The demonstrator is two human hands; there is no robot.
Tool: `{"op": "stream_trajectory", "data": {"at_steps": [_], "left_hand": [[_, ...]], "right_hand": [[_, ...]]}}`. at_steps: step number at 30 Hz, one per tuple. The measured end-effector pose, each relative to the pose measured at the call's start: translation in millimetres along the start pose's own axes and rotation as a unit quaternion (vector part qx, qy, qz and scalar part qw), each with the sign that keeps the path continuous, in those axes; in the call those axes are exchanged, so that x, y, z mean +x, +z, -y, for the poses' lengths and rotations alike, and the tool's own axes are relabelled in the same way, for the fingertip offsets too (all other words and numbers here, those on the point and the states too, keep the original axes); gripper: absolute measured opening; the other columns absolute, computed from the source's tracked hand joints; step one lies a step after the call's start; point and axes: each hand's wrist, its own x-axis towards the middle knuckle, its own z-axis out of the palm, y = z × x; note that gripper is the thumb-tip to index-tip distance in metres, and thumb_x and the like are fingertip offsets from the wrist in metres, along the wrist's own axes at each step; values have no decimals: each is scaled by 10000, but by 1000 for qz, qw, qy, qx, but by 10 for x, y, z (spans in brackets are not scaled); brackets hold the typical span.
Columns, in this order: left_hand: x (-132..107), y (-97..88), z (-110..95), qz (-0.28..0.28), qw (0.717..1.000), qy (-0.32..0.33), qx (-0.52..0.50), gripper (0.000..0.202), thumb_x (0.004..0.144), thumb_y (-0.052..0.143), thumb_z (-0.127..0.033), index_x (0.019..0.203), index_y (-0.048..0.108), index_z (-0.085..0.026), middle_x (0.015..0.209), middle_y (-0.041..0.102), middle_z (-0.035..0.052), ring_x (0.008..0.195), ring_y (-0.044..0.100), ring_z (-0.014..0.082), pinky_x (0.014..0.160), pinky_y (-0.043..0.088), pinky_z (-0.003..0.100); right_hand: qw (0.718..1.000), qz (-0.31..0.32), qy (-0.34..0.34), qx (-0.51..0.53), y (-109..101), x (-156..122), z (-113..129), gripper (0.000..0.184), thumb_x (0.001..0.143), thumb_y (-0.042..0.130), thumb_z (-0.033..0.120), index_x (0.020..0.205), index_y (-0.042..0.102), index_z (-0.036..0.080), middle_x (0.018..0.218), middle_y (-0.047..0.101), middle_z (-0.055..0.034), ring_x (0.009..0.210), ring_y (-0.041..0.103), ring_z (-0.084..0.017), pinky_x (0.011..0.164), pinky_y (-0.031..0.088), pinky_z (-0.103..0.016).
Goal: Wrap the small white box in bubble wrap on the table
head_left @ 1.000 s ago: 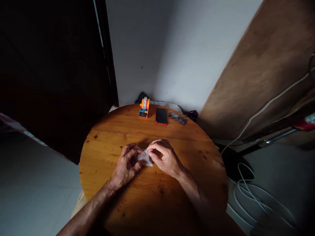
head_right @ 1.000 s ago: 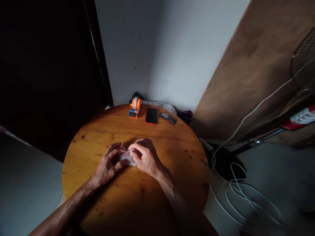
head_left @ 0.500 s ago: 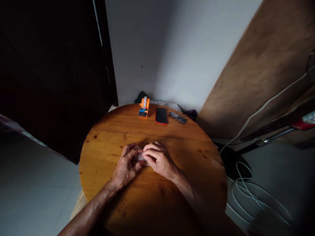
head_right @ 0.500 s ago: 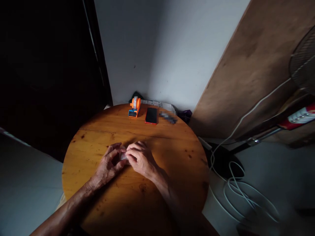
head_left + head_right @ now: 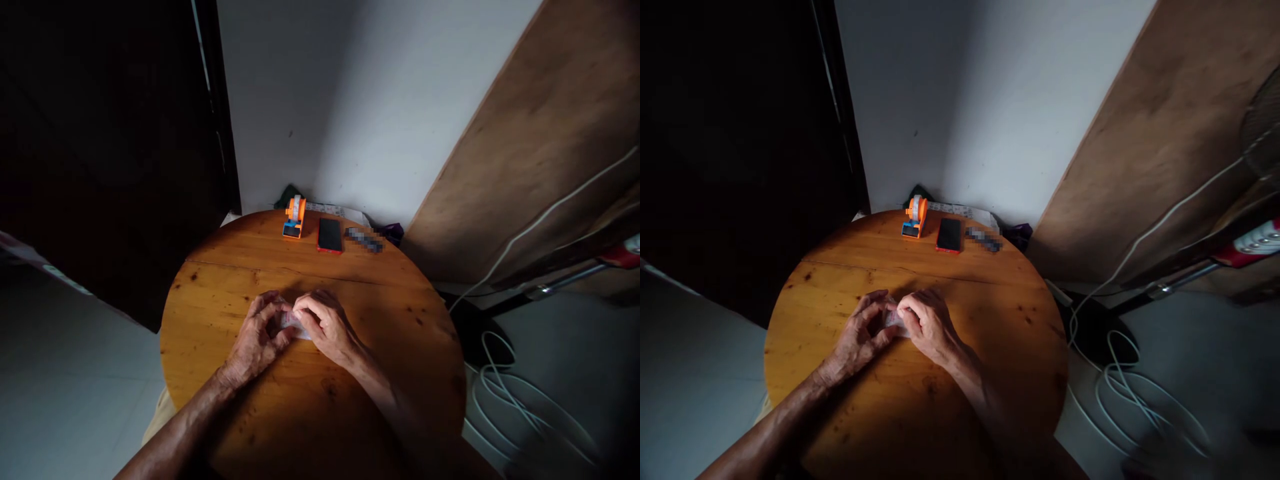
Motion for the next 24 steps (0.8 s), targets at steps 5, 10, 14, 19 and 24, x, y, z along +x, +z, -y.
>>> {"op": "stream_trajectory", "data": {"at_steps": [5,10,14,19,24], "left_hand": [[-15,1,15,5,1000,0,-11,308,862,653,-302,1157,638,-214,1292,508,142,1257,510,295,1031,475,491],[-24,13,55,2,1000,18,-7,306,867,648,-314,1161,651,-229,1279,519,133,1290,478,302,1054,454,521],[-22,16,63,-2,1000,16,-1,292,857,657,-294,1144,663,-240,1291,517,127,1285,485,306,1047,462,531],[-17,17,52,-8,1000,15,-2,278,844,673,-280,1120,668,-252,1290,527,123,1296,479,309,1047,471,518],[-4,11,43,0,1000,14,-6,266,844,669,-267,1109,667,-243,1307,507,125,1306,467,305,1056,466,514]], "right_hand": [[1000,16,-1,-6,-30,27,10,176,906,499,128,771,568,216,774,669,2,774,584,-163,803,392,-329],[1000,-2,-9,-6,-16,25,-2,167,891,519,124,770,587,218,781,681,-3,804,604,-173,821,405,-340],[1000,-22,-6,-4,10,17,-3,168,884,529,128,755,586,219,762,677,2,778,599,-169,789,417,-329],[999,-30,-1,-11,17,17,11,178,880,516,123,746,584,217,753,673,0,752,592,-163,768,423,-319],[999,-30,11,-16,22,13,10,190,890,512,121,742,577,221,730,661,8,721,590,-160,745,416,-313]]}}
